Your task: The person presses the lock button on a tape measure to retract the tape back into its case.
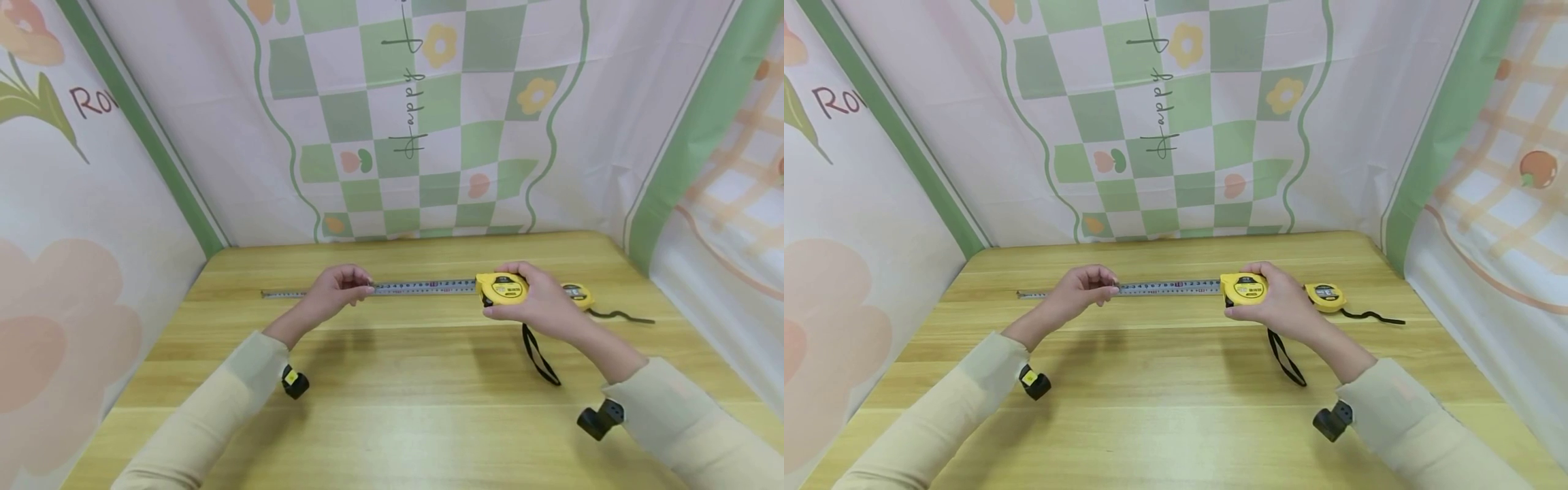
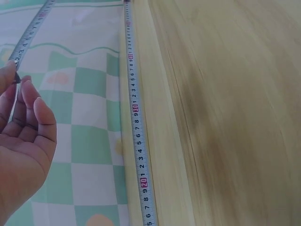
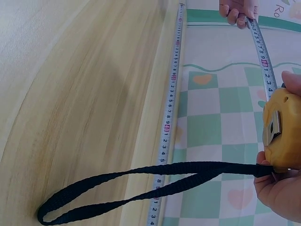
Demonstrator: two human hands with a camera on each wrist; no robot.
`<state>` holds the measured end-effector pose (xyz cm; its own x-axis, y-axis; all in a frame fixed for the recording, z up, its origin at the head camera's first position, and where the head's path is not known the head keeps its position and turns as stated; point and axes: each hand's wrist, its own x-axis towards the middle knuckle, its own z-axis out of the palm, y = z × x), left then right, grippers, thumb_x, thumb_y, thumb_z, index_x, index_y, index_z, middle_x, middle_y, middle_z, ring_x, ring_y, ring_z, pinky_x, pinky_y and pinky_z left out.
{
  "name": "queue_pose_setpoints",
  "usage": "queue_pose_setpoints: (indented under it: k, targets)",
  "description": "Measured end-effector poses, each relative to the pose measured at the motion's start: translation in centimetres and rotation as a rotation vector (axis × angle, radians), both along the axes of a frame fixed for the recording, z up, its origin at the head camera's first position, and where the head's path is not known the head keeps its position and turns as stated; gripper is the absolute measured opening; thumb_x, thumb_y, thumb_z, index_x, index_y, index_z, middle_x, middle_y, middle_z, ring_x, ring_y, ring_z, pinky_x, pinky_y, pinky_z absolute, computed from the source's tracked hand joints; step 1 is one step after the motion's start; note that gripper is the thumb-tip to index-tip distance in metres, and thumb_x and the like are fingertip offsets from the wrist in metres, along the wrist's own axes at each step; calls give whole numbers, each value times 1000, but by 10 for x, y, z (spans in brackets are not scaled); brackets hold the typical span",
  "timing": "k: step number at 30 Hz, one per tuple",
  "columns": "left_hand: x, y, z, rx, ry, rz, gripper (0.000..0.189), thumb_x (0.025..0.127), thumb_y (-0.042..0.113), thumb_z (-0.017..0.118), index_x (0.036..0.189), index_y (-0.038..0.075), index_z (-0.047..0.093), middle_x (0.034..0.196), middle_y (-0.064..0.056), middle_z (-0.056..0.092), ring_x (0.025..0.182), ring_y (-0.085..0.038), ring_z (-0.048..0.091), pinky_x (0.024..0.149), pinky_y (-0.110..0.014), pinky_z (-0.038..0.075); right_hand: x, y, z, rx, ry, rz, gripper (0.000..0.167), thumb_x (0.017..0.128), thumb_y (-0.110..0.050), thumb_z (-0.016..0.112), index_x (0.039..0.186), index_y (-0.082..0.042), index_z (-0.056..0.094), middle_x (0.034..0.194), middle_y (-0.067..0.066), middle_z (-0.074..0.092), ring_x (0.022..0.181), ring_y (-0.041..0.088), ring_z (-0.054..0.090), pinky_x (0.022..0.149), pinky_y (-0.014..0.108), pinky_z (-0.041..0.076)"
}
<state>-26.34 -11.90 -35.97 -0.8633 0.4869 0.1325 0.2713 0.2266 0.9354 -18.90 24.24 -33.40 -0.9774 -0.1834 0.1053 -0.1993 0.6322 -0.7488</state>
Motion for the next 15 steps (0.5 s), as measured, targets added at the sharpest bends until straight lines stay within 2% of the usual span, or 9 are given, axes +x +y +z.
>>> queue_pose_setpoints:
  k: [4,15]
  targets:
    - [1,1,0,-6,-4,-3,10,95,11,64,102,4,64,94,-9,64,76,-17,56,64,-26,50,0,-1,-1,-2,4,3,80,75,-35,85,134,-1,44,114,18,54,91,28,57,70,31,53]
    - [4,5,-1,-3,-36,10,12,94,13,65,103,5,65,95,-8,64,77,-18,56,65,-26,50,0,-5,-2,15,16,-4,80,74,-37,85,133,-2,45,112,16,56,90,27,57,71,32,52]
